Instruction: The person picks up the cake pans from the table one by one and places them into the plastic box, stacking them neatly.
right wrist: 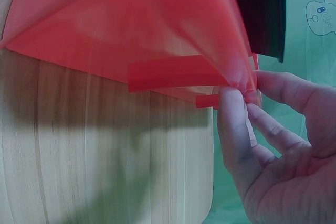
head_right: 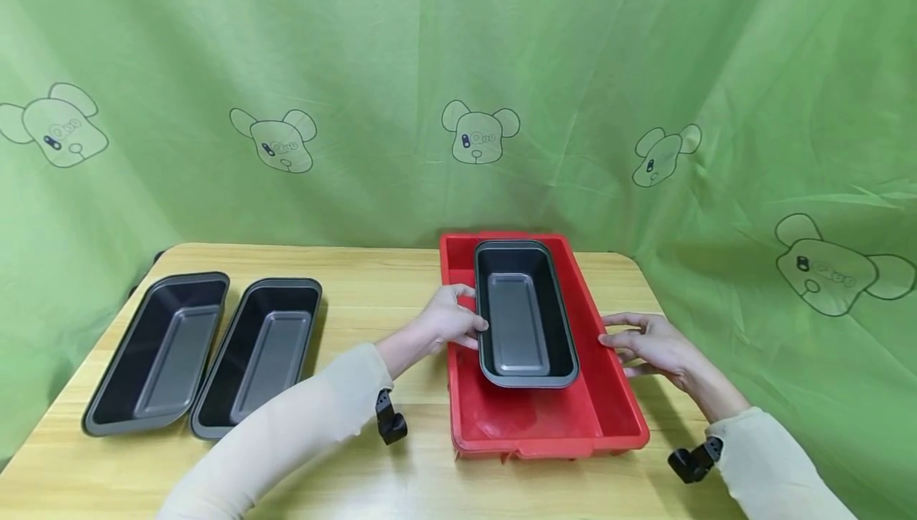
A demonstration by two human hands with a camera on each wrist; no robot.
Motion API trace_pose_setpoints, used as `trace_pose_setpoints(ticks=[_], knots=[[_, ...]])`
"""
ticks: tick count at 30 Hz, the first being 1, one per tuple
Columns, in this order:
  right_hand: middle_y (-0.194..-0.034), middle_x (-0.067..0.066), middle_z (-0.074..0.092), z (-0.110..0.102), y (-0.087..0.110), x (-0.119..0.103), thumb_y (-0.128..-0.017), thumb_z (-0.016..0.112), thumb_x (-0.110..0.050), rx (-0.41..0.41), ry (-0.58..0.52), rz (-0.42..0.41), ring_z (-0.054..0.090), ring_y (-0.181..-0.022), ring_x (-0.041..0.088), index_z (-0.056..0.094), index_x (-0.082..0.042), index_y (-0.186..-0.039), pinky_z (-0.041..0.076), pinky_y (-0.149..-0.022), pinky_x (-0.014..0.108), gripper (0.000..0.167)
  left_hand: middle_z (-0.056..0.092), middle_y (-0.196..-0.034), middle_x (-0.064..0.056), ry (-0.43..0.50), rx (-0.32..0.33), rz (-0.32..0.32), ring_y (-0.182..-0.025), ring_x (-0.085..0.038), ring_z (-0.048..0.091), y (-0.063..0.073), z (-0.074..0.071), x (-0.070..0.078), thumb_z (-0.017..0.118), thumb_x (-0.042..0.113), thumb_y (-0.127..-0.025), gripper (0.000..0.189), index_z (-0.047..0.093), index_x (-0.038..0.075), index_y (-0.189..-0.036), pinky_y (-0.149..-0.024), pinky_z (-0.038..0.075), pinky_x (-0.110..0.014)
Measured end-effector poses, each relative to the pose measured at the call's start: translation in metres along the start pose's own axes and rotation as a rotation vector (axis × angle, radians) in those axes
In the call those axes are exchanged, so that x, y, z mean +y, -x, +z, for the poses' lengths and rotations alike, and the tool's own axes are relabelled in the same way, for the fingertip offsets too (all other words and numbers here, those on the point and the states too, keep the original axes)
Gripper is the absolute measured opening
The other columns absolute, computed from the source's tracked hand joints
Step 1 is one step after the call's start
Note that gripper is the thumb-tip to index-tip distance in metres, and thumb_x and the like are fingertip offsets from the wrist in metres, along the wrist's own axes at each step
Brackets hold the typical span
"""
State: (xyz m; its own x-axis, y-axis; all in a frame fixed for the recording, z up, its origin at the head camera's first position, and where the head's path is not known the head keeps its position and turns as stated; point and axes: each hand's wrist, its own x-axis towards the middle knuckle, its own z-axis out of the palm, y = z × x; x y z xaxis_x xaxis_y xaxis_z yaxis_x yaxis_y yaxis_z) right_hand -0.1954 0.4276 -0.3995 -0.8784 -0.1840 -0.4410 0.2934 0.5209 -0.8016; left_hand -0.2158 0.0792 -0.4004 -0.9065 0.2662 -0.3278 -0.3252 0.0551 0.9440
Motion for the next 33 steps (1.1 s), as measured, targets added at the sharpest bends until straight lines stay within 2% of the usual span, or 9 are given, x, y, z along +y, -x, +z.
trace_pose_setpoints(ticks=[6,11,14,20,24,33], knots=[[-0.105,-0.003,0.081,0.0,-0.001,0.001,-0.105,0.064,-0.029,0.001,0.003,-0.001,0.079,-0.089,0.019,0.034,0.007,-0.158,0.07,-0.076,0.036,0.071,0.066,-0.103,-0.019,-0.051,0.02,0.005,-0.062,-0.03,0.075,0.003,0.007,0.0,0.069,-0.013,-0.089,0.046,0.053,-0.005,-0.131,-0.058,0.068,-0.033],[-0.104,-0.005,0.081,0.0,0.001,0.0,-0.105,0.063,-0.028,0.002,0.002,0.002,0.079,-0.089,0.018,0.033,0.008,-0.158,0.07,-0.076,0.036,0.071,0.064,-0.109,-0.019,-0.105,0.056,0.011,-0.074,-0.04,0.079,0.004,0.018,-0.002,0.071,-0.014,-0.087,0.049,0.054,-0.005,-0.133,-0.055,0.067,-0.034],[-0.104,-0.004,0.081,0.0,0.001,0.0,-0.105,0.064,-0.029,0.003,0.005,0.004,0.079,-0.09,0.018,0.033,0.008,-0.158,0.07,-0.076,0.036,0.071,0.064,-0.107,-0.017,-0.13,0.08,-0.002,-0.079,-0.042,0.079,0.003,0.024,-0.001,0.072,-0.013,-0.087,0.05,0.055,-0.005,-0.134,-0.054,0.066,-0.033],[-0.104,-0.004,0.081,-0.002,0.0,0.002,-0.105,0.063,-0.028,0.007,0.015,0.004,0.078,-0.089,0.018,0.034,0.008,-0.157,0.07,-0.076,0.035,0.07,0.063,-0.099,-0.015,-0.129,0.1,-0.026,-0.086,-0.048,0.078,0.002,0.035,0.003,0.071,-0.016,-0.085,0.05,0.056,-0.007,-0.131,-0.071,0.067,-0.05],[-0.103,-0.004,0.081,-0.002,0.0,0.003,-0.105,0.063,-0.028,0.005,0.014,0.003,0.078,-0.089,0.018,0.034,0.008,-0.158,0.07,-0.075,0.035,0.07,0.062,-0.095,-0.014,-0.142,0.108,-0.047,-0.084,-0.047,0.078,0.0,0.04,0.001,0.072,-0.017,-0.084,0.047,0.058,-0.007,-0.128,-0.078,0.067,-0.055],[-0.101,-0.006,0.08,0.0,0.0,0.001,-0.105,0.064,-0.027,0.003,0.008,-0.005,0.077,-0.089,0.017,0.035,0.008,-0.157,0.069,-0.074,0.035,0.069,0.06,-0.086,-0.012,-0.139,0.11,-0.052,-0.079,-0.046,0.078,-0.005,0.047,-0.004,0.071,-0.02,-0.08,0.036,0.061,-0.006,-0.112,-0.075,0.066,-0.057]])
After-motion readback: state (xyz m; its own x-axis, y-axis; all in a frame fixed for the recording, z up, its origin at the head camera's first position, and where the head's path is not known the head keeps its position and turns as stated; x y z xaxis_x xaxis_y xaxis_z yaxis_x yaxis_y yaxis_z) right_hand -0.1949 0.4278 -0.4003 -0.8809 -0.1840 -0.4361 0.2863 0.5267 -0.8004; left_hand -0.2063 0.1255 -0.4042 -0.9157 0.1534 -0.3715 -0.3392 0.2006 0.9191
